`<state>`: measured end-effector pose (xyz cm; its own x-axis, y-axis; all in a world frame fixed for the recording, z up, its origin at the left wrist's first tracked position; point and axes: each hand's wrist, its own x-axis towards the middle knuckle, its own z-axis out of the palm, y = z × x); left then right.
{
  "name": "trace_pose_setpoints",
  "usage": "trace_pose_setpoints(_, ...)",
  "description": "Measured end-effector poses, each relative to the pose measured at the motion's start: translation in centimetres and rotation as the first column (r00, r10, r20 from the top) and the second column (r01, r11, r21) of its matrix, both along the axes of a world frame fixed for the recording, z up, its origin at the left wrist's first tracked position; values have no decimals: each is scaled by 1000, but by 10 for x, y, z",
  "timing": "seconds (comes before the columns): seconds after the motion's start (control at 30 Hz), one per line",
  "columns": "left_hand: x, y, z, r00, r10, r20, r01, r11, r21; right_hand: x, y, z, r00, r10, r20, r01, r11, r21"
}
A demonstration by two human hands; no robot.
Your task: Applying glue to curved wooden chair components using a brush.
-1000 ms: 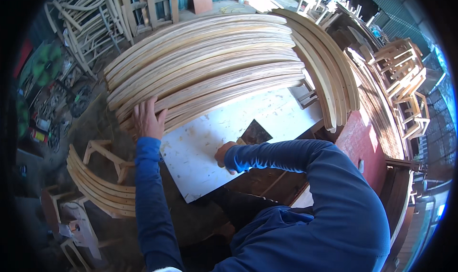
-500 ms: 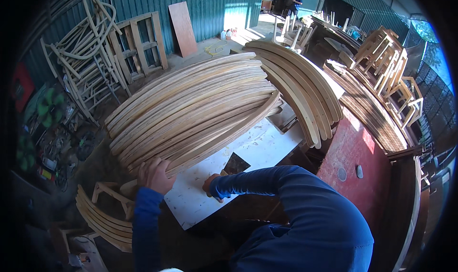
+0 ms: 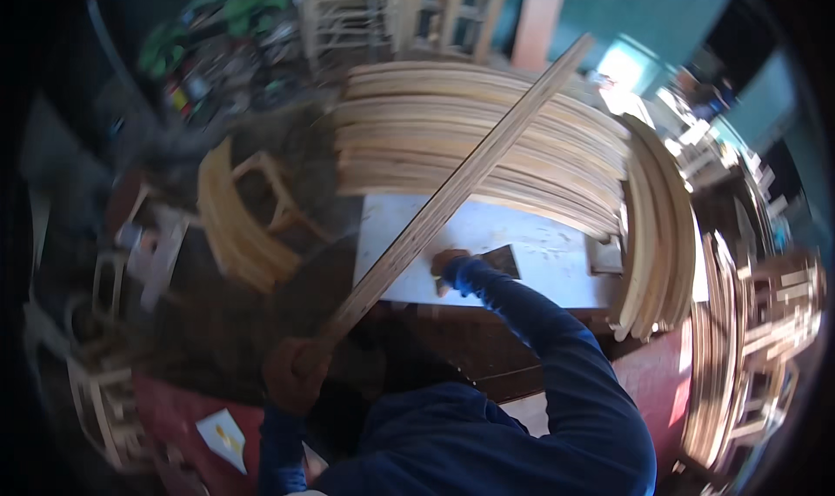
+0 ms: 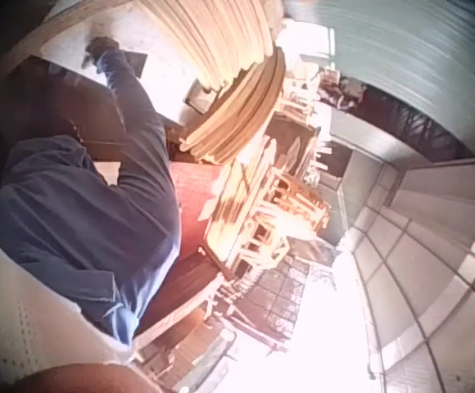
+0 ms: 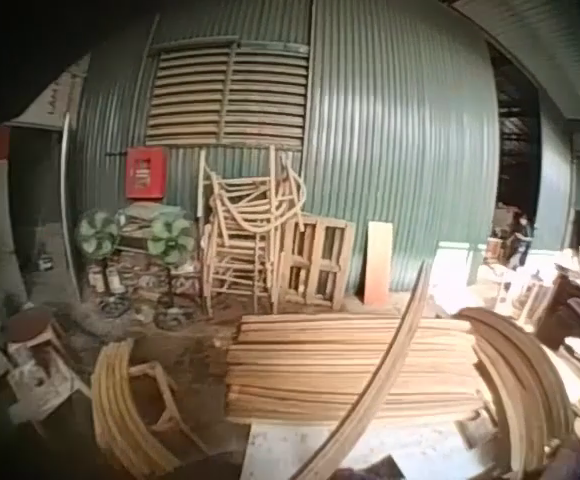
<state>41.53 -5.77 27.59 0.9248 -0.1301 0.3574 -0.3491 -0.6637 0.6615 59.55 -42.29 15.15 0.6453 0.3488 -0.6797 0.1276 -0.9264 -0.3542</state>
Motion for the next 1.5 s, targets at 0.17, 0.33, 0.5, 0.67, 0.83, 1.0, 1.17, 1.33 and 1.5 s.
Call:
trace_pose_setpoints(0.17,-108,54,7,904,318,-285,-402,858,-318,13,-47,-48,935,172,311,-152,984,-89)
trace_pose_setpoints(0.33,-238,88,-15,594,700,-395,-801,557,-217,24,-1,-55,984,140,105,-116,970,-213)
trace_pose_setpoints(0.5,-321,67,-54,270,835,-479,-959,191,-209,8,19,-48,989,139,58,-119,957,-266)
trace_pose_setpoints(0.67,-354,55,-79,264,745,-612,-848,-124,-516,11,13,-37,915,345,211,-256,898,-357)
trace_pose_setpoints(0.83,-371,75,-127,505,629,-591,-486,-359,-797,32,26,-20,670,446,593,-411,889,-204)
trace_pose_setpoints(1.0,-391,92,-175,742,514,-430,3,-644,-765,17,94,54,616,226,755,-447,889,99)
trace_pose_setpoints(1.17,-380,81,-189,770,483,-417,93,-732,-675,-36,159,119,646,143,750,-412,892,185)
trace_pose_setpoints(1.33,-374,78,-195,613,435,-659,-219,-708,-671,-63,177,138,729,54,682,-377,863,335)
trace_pose_setpoints(1.5,-372,75,-211,689,427,-586,-100,-744,-661,-65,172,142,680,95,727,-476,812,338)
